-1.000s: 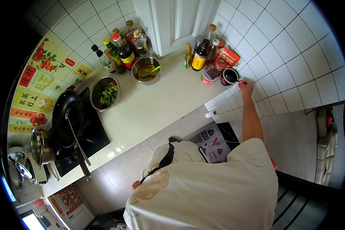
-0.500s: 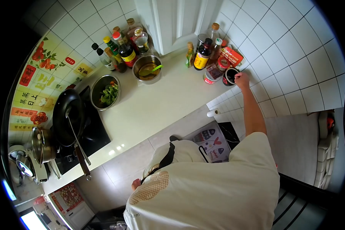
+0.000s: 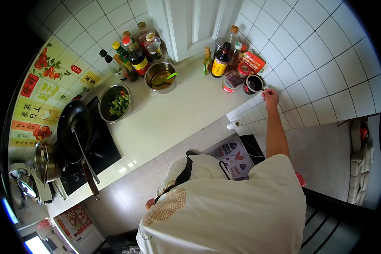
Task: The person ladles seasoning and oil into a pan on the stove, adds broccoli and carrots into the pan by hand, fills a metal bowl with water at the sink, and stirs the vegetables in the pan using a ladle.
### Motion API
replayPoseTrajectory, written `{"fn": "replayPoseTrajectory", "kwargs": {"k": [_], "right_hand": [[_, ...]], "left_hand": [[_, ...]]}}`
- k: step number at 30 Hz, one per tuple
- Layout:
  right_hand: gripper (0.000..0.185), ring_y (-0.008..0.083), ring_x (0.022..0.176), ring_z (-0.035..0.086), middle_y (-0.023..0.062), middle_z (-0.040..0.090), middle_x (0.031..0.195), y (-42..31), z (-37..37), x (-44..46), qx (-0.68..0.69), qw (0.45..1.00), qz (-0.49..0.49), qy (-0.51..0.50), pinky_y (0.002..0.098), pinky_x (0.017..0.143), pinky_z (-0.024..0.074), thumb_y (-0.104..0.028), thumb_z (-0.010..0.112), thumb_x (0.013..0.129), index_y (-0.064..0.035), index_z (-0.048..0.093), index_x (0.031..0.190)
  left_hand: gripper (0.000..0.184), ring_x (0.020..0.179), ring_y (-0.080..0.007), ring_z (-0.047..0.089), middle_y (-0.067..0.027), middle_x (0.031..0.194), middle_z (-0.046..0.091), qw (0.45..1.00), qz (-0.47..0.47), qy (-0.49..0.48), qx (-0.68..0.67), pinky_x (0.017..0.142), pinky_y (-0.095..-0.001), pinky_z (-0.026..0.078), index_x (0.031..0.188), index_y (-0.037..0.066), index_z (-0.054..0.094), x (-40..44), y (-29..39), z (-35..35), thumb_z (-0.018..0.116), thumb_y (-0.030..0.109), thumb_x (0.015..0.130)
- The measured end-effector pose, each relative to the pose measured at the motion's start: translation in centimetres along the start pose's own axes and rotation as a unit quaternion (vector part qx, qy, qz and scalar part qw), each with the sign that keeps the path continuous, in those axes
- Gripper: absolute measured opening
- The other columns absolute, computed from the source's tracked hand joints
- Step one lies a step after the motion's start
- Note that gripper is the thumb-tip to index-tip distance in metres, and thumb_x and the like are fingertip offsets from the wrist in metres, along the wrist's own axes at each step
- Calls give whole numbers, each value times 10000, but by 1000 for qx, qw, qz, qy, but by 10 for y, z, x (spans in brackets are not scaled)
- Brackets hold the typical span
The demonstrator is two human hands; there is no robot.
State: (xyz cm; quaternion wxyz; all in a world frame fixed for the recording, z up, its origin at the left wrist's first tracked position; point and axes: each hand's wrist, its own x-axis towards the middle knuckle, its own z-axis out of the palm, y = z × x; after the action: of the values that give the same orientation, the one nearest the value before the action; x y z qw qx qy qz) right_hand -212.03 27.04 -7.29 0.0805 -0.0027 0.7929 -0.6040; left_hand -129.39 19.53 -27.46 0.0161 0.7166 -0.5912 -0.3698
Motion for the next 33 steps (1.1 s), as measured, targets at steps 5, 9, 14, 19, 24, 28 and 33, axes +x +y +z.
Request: {"fn": "replayPoseTrajectory", "kwargs": {"k": [5,9,14,19,24,28,33], "right_hand": [[96,81,562,567,45,607,691,0,-2,-8,33,999,12,7,191,428,397,-84,583,790,-17,582,858],[99,80,574,570,48,612,701,-3,-3,-15,47,999,15,8,194,437,403,-82,577,792,-18,581,867],[108,75,575,536,48,613,738,-25,-7,-29,65,998,9,1,187,462,394,-97,575,820,-29,575,903],[120,71,573,524,48,614,748,-71,13,-53,96,992,-30,-70,185,472,393,-103,587,820,-23,575,909],[120,70,544,508,48,614,746,-139,66,-106,134,970,-40,-201,183,458,390,-110,591,818,-22,584,901],[110,60,581,509,33,611,740,-167,136,-142,171,923,-93,-332,188,504,400,-111,594,816,-41,586,901],[140,62,609,514,49,614,775,-216,254,-236,166,858,-55,-483,183,527,411,-120,586,823,-33,579,932]], "left_hand": [[289,795,-241,627,-155,848,645,1000,13,-1,3,700,-338,494,930,20,630,8,-4,0,617,238,740],[302,797,-245,627,-158,853,644,1000,4,-4,13,701,-340,494,940,18,628,9,-2,-1,619,241,737],[340,825,-261,618,-174,897,634,996,-86,-20,-21,719,-354,490,971,7,617,-12,25,-17,617,259,742],[343,837,-255,616,-165,911,634,998,-32,-52,15,729,-349,486,976,20,619,-5,11,-7,622,262,734],[321,870,-256,610,-145,922,635,994,-69,-58,-58,757,-343,475,960,50,631,-2,-2,13,612,267,725],[346,875,-263,606,-143,918,635,995,-9,-77,57,764,-354,473,972,60,626,-15,14,5,609,287,712],[341,860,-268,605,-149,913,633,985,-142,-1,-94,755,-356,473,985,48,616,-69,44,-25,602,258,717]]}}
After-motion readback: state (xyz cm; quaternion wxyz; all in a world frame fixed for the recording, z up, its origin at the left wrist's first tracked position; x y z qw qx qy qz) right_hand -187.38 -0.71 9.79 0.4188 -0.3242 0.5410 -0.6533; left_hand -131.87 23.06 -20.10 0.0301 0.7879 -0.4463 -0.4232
